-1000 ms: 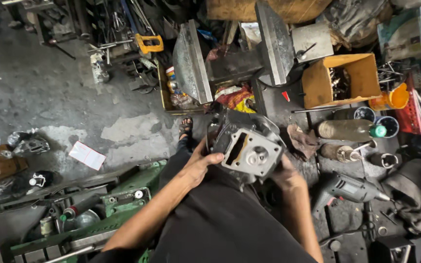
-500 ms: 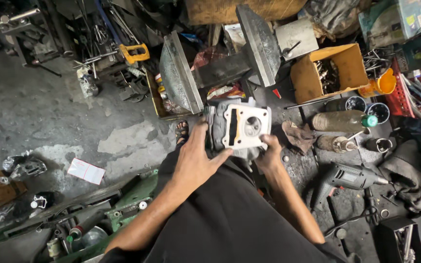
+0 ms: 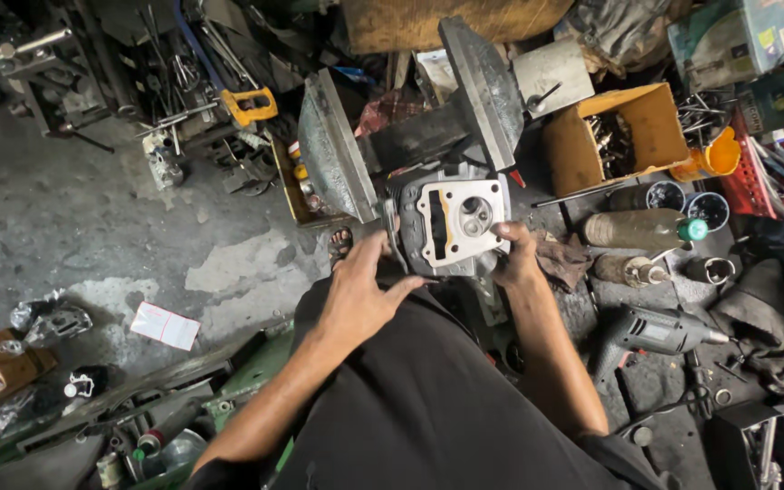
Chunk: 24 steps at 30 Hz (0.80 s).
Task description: The person works on a small engine cylinder head clamped in a bench vise, using a long metal rod to work inside the valve opening and fitting a small round component into the head by hand. They wipe the part and surrounding area with a rag, handle small fasteners from a box, and finally wipe their hands with the rag.
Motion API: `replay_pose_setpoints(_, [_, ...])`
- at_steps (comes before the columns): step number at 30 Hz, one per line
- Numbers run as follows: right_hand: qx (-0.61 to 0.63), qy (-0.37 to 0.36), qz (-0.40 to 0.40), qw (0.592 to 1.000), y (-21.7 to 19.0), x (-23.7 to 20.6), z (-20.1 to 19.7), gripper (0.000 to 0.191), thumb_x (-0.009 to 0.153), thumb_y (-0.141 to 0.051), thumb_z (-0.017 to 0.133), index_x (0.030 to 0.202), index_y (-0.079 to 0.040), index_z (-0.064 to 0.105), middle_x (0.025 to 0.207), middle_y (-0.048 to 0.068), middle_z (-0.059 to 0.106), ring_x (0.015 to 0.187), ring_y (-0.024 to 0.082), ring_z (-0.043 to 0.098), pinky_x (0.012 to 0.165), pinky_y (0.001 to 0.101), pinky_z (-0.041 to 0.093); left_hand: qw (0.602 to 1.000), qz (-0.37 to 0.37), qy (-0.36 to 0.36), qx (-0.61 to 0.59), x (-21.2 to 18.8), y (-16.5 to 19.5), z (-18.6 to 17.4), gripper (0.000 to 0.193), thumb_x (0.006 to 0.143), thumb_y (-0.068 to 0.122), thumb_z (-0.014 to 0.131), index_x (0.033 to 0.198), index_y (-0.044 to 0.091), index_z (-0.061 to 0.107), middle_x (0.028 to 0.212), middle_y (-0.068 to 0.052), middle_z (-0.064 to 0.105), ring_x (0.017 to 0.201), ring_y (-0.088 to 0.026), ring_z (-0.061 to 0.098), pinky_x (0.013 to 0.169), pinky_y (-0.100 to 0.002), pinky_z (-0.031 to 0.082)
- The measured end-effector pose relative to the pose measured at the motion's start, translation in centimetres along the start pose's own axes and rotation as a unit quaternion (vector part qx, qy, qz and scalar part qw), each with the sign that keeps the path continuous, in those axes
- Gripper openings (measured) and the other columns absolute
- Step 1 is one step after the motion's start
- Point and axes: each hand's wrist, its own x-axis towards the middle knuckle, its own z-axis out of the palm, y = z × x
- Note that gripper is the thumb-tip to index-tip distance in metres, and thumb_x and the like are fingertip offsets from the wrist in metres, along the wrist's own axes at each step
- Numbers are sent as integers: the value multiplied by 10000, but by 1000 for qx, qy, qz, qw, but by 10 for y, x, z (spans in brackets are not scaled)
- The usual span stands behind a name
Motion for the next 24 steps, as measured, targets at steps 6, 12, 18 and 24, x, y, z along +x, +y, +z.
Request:
replay_pose_setpoints(6, [-96,27,2,995,-19,5,7,799,683,-337,660,1400,-7,532,1239,161,675,1121,317,665,1003,463,524,993,51,71,-83,-13,-16,17,744,782,151,901,1416,-4,543,1111,-149,721,984,-241,743,873,-355,591])
replay_pose_setpoints(12, [-134,22,14,991,-43,42,32,728,703,-322,686,1337,14,566,1189,176,689,1060,306,690,965,457,569,971,189,147,22,7,-27,28,502,805,142,883,1207,20,608,1168,-152,706,1018,-290,712,935,-395,550])
replay_pose_setpoints(18, [-72,87,61,992,-35,53,45,604,716,-368,694,1182,15,674,1066,209,723,908,340,709,842,462,589,955,282,67,56,24,-17,45,387,891,59,775,1262,65,668,1257,-46,690,1230,-287,626,1099,-425,523])
replay_pose_setpoints(24, [-26,22,50,998,-38,62,46,618,795,-398,750,1234,23,638,1157,201,703,1011,354,690,923,501,562,920,328,99,191,49,-20,29,475,849,215,821,1269,85,643,1305,-121,591,1377,-331,469,1169,-547,346])
